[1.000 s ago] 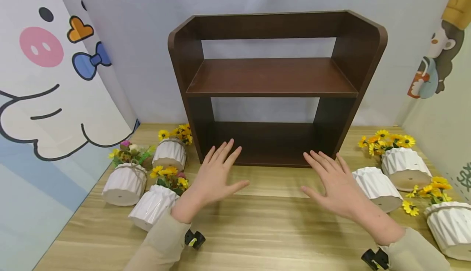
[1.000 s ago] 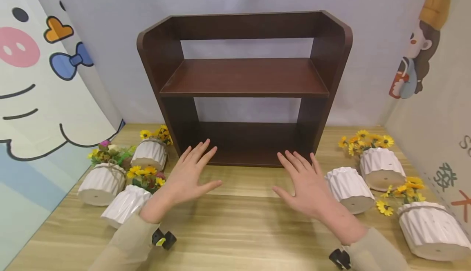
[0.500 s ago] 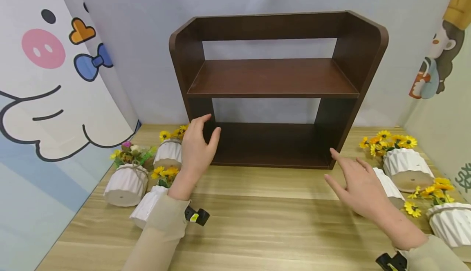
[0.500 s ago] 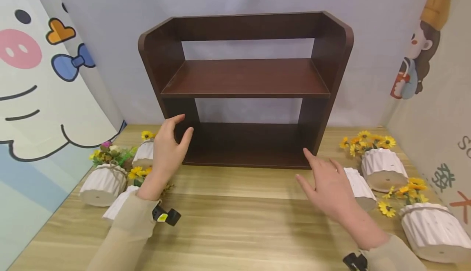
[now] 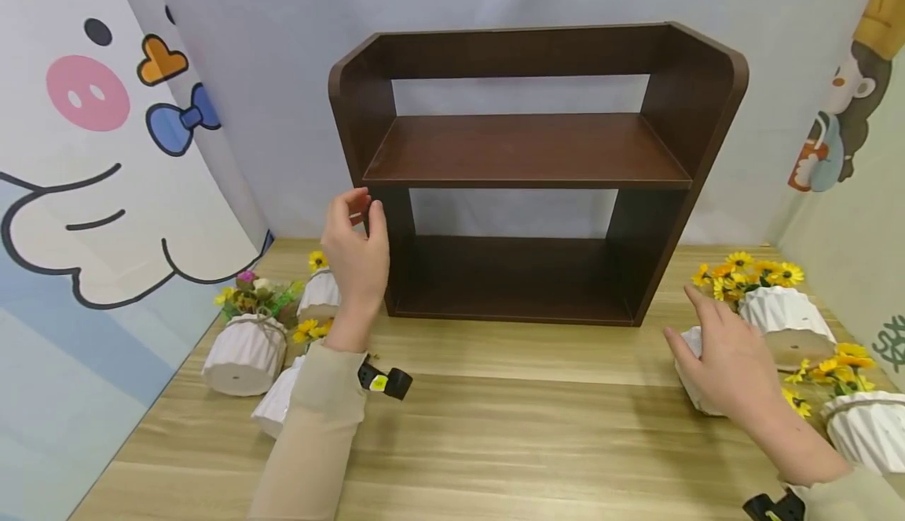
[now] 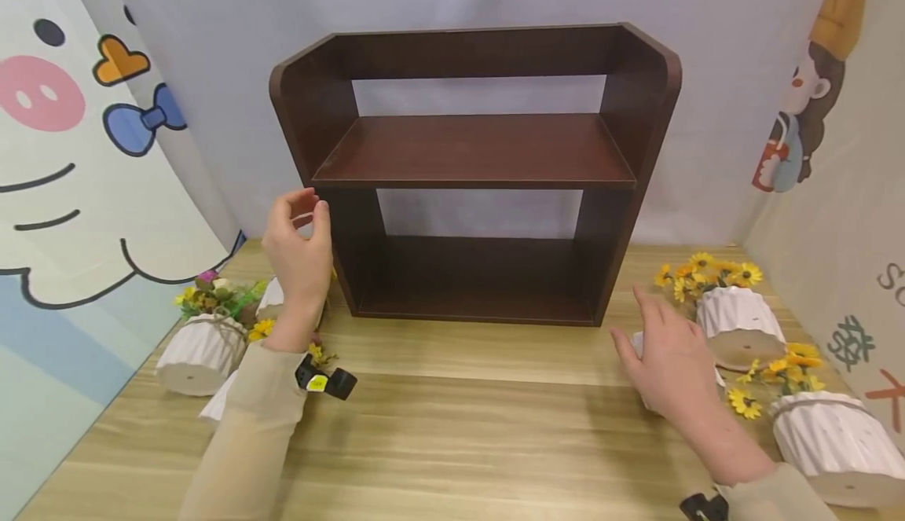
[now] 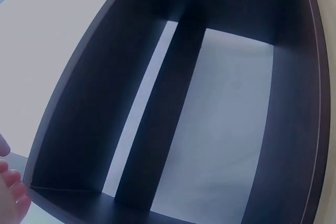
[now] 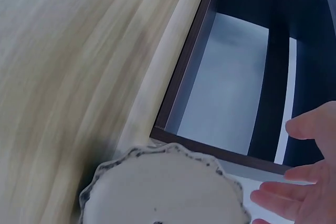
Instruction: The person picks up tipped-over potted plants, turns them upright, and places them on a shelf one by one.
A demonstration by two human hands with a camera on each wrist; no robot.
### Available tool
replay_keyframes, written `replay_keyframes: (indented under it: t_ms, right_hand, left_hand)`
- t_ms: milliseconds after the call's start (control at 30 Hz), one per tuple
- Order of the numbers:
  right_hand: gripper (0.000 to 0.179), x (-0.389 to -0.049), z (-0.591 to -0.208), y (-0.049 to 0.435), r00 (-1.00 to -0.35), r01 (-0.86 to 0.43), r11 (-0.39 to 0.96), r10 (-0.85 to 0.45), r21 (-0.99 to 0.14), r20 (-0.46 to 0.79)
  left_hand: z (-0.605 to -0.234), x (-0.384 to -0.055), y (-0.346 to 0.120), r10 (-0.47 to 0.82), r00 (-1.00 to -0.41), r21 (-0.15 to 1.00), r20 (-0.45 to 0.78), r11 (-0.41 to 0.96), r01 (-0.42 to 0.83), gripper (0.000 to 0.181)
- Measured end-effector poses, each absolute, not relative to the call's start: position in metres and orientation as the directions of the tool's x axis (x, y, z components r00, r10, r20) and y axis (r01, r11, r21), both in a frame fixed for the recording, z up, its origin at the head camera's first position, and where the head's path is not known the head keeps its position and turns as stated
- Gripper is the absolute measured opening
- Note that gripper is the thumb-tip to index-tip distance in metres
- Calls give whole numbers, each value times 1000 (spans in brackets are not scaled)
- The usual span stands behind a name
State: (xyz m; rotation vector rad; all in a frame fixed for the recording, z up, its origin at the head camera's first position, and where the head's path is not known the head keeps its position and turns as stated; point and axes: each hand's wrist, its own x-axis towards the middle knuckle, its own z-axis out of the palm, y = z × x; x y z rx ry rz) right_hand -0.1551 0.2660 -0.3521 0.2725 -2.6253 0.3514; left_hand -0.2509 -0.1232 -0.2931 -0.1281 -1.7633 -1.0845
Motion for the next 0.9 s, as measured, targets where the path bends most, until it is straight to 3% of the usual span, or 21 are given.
replay_keyframes:
  t_ms: [200,533,667,900]
  right_hand:
    - [63,-155,-354,275,-897,-182,965,-86,-187,433]
    - [77,-154,-358,285,-967,-61,969,2,-241,254]
    - [79,-154,-361,286,-974,-27,970,28,-241,225]
    - [83,-154,-367,290,-984,29,973,68,-231,162]
  left_hand:
    - [-287,-260,-128,-453,-476,656,754,546,520,26]
    - [-291,-271,-134,-426,-625,752,654,460,472,44]
    - [-294,-276,-134,-416,-658,773,628,429,467,44]
    - [-302,-280,-133,-400,-652,757,644,457,467,37]
